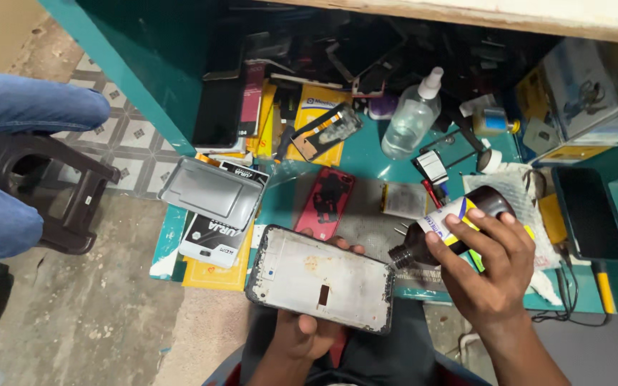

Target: The person cleans the inside of a smartphone frame using a small brush and a liquid from a bottle. They repeatedly apply the liquid and scrub the frame's interior surfaces with the brush, focusing on removing residue.

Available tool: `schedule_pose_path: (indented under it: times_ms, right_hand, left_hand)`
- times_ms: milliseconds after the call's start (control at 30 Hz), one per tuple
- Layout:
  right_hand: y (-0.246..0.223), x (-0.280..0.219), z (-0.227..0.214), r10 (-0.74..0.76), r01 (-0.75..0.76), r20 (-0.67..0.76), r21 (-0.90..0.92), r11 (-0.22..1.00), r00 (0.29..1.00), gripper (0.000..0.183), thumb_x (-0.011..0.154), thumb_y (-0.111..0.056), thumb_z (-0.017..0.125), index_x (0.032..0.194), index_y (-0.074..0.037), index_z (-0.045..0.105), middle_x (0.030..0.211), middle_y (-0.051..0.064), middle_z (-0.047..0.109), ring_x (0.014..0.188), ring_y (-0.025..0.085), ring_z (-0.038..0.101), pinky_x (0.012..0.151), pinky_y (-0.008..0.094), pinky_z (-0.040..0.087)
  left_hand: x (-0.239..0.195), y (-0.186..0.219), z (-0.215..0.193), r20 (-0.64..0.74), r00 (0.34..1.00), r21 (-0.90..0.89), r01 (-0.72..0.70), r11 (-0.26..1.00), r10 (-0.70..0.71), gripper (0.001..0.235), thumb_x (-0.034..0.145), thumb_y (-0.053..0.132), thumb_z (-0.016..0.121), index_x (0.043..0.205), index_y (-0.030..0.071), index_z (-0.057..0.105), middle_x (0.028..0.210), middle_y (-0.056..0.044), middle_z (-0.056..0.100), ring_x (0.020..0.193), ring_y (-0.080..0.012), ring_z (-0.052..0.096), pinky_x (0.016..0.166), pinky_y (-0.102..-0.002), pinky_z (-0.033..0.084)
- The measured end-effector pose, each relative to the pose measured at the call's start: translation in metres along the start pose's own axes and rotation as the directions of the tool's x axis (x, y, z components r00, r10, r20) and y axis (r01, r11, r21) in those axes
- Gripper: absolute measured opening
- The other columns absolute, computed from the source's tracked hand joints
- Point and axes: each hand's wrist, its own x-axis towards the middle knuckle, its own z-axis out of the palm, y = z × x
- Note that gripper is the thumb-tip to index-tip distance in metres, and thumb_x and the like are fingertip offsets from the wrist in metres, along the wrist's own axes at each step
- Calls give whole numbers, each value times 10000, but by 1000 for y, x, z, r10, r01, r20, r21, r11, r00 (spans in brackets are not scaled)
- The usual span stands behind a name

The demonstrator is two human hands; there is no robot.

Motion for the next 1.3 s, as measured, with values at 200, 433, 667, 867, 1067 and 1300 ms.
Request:
schedule_pose_path:
  times_ms: [200, 433, 667, 867, 1067, 1300]
  right_hand:
    - [-7, 1, 3, 15, -15, 18, -1, 1000, 1000, 398, 772, -7, 846, 1107, -209, 775, 1250, 37, 685, 1251, 293, 584, 1140, 507, 413]
    - [-13, 2, 5, 47, -48, 35, 34, 998, 998, 422, 742, 13, 822, 1099, -203, 761, 1247, 39, 681, 1245, 303, 600, 1131, 518, 435]
    - [-19, 2, 10, 59, -61, 45, 48, 997, 997, 451, 710, 20, 806, 1101, -199, 756, 1238, 40, 681, 1228, 309, 614, 1113, 525, 456]
    - [-23, 3, 17, 123, -127, 61, 81, 989, 991, 476, 697, 47, 789, 1122, -162, 737, 1245, 61, 685, 1260, 311, 625, 1142, 516, 476]
    - [-11, 1, 36, 358, -372, 104, 310, 875, 928, 669, 682, -102, 897, 1292, -7, 639, 1258, 160, 686, 1211, 314, 665, 1091, 451, 523]
    - [7, -12, 98, 553, -561, 208, 563, 607, 806, 670, 758, -135, 939, 1312, 30, 600, 1189, 128, 712, 1109, 196, 703, 1019, 348, 559]
  left_hand:
    - [-3, 5, -6, 0, 999, -29, -33, 999, 33, 1056, 730, 365, 943, 1563, 225, 309, 1517, -121, 409, 1491, -392, 362, 1221, -612, 345]
    - [-3, 12, -11, -9, 999, -32, -41, 999, 41, 1054, 730, 365, 943, 1561, 213, 313, 1518, -113, 422, 1496, -398, 365, 1218, -603, 358]
    - [-2, 16, -11, -20, 999, -52, -42, 998, 41, 1054, 725, 354, 947, 1558, 212, 317, 1506, -117, 421, 1490, -395, 368, 1209, -596, 366]
    - [-4, 17, -19, -24, 999, -61, -41, 997, 40, 1043, 734, 327, 943, 1554, 196, 312, 1525, -123, 409, 1509, -380, 351, 1210, -600, 362]
    - [-7, 11, -34, -51, 996, 21, -75, 997, 76, 1036, 736, 272, 943, 1562, 165, 327, 1566, -131, 403, 1513, -388, 349, 1225, -601, 340]
    - [-11, 4, -50, -96, 993, 34, -60, 998, 64, 988, 781, 272, 906, 1562, 109, 325, 1588, -135, 413, 1519, -400, 343, 1237, -607, 313]
